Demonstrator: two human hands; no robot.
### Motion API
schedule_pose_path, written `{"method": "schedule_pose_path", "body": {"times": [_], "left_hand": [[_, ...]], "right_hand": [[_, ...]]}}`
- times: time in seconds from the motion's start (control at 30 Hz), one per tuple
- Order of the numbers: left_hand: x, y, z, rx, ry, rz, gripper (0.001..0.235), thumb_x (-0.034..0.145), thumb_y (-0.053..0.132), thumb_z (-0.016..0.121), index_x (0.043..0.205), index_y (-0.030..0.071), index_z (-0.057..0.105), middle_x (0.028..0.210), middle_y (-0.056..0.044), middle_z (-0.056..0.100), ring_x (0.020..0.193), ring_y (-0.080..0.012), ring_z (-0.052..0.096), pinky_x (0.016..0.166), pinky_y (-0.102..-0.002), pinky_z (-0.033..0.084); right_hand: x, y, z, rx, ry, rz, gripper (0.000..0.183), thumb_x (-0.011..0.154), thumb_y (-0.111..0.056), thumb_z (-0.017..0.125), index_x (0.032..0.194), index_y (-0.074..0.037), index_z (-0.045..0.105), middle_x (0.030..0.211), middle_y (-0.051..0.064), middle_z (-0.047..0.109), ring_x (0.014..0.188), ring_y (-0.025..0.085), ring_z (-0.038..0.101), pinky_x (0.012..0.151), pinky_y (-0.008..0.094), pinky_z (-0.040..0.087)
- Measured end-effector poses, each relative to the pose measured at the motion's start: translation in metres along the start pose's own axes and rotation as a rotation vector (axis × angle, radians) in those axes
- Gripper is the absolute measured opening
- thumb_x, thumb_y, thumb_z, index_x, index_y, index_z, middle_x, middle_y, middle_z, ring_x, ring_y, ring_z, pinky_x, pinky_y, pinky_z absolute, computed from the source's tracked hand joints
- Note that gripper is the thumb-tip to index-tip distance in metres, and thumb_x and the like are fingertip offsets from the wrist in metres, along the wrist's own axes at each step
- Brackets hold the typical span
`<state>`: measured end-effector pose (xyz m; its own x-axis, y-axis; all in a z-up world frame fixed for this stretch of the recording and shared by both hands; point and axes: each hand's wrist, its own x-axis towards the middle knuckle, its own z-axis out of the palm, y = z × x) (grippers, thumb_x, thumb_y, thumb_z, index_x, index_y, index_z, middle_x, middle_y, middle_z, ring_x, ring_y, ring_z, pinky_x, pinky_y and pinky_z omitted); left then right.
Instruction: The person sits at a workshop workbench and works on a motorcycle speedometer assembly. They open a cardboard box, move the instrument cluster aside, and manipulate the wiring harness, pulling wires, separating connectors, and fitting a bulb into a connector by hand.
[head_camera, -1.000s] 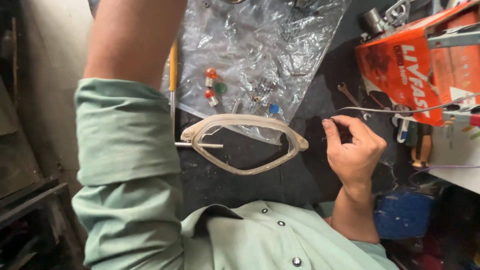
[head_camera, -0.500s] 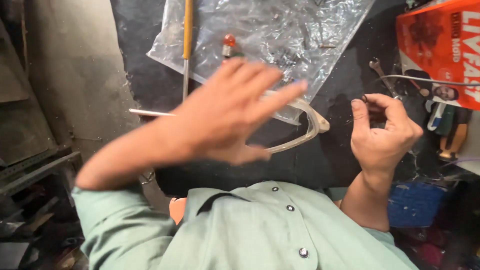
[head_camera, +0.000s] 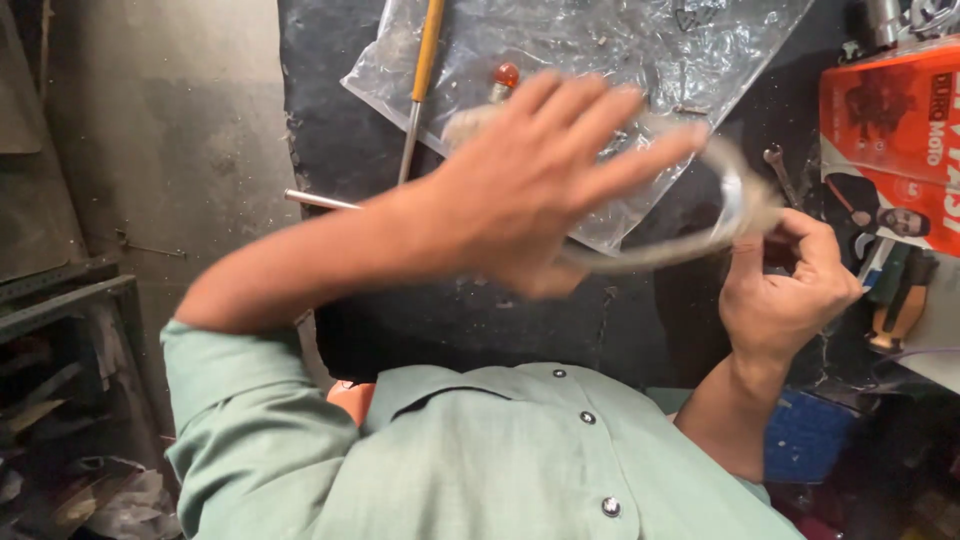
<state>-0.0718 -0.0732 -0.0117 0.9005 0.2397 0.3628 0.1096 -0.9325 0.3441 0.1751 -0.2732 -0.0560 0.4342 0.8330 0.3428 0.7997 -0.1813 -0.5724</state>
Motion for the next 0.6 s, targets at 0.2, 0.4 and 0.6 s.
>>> {"method": "schedule_pose_path", "body": {"times": [0.2,0.4,0.6], "left_hand": [[0.051,-0.045,0.032,0.077,0.007,-0.028,0.129,0.058,0.059,0.093,0.159,0.010,0.030,0.134,-0.026,0.053,0.119,-0.0399,0.056,0.095,-0.050,0.046],[0.057,-0.064,0.043,-0.076,-0.011,-0.006,0.127,0.060,0.053,0.095,0.159,0.008,0.029,0.140,-0.028,0.050,0.129,-0.0446,0.052,0.107,-0.055,0.043],[0.051,-0.071,0.038,0.054,0.180,0.074,0.107,0.074,0.053,0.092,0.153,0.009,0.036,0.136,-0.022,0.054,0.127,-0.0386,0.055,0.108,-0.054,0.048]], "right_hand": [[-0.001,0.000,-0.003,-0.015,0.041,0.000,0.015,0.106,-0.001,0.083,0.108,0.008,0.071,0.094,0.014,0.076,0.084,0.017,0.076,0.080,0.025,0.058],[-0.003,-0.001,-0.005,0.106,0.197,0.067,0.012,0.111,0.004,0.076,0.109,0.012,0.068,0.090,0.016,0.072,0.078,0.016,0.071,0.073,0.023,0.056],[0.005,-0.019,-0.006,0.200,0.290,0.128,0.013,0.107,0.003,0.073,0.106,0.011,0.064,0.087,0.013,0.069,0.075,0.014,0.067,0.065,0.021,0.052]]}}
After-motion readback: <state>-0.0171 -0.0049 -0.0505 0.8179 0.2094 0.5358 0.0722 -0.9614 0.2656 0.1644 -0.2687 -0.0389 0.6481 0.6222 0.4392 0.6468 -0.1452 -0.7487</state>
